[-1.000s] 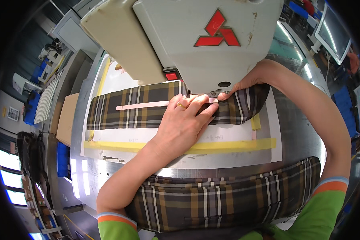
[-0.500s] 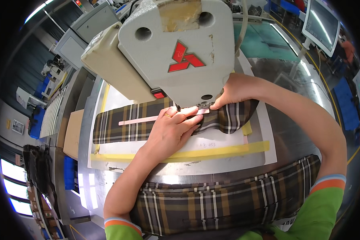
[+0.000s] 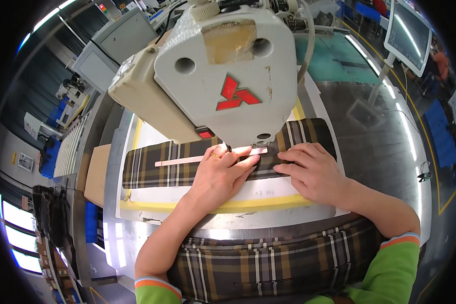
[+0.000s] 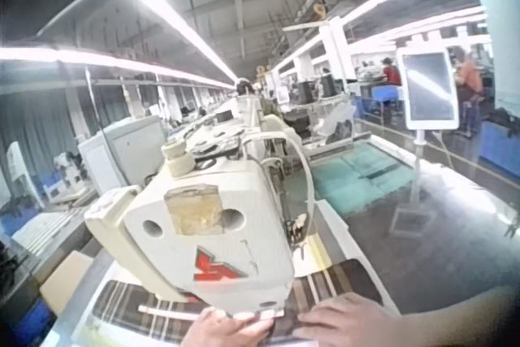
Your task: Sewing a pocket onto plaid fabric using an industrial sewing machine.
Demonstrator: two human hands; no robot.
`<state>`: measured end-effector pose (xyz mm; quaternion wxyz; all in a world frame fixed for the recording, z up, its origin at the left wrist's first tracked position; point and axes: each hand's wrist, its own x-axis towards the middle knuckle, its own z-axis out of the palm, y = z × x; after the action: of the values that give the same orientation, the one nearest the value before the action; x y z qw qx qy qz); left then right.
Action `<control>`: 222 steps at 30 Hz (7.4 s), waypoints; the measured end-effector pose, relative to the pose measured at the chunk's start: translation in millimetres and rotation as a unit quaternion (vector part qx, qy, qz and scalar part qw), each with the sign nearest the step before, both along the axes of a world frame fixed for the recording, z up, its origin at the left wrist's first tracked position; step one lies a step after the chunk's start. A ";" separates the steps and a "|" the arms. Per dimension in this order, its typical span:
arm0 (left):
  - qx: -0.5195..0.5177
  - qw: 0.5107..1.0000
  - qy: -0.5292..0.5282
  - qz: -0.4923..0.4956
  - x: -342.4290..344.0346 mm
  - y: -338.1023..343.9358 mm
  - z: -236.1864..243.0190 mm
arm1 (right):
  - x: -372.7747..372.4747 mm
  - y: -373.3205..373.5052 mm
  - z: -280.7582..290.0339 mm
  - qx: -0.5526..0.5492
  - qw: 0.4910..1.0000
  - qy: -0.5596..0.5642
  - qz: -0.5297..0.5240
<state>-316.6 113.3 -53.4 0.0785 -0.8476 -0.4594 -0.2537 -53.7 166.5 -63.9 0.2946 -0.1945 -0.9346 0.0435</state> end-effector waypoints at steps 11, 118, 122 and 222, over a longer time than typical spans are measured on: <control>-0.007 1.000 -0.018 -0.003 -1.3 1.0 -5.7 | 2.9 2.2 -3.8 0.014 1.000 0.024 0.003; -0.045 0.939 0.049 -0.338 123.8 -78.4 85.0 | 446.7 -142.8 32.2 -0.291 0.676 0.345 -0.583; -0.052 0.852 0.081 -0.515 212.5 -91.2 81.2 | 523.2 -229.2 4.0 -0.303 0.597 0.366 -0.646; -0.009 0.998 -0.011 0.053 -10.1 -14.6 -4.9 | 159.7 81.0 1.5 -0.064 0.921 0.047 -0.381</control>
<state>-326.7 98.7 -58.2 0.0789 -0.8198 -0.5070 -0.2541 106.0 247.6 -62.3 0.3194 -0.5518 -0.7704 -0.0033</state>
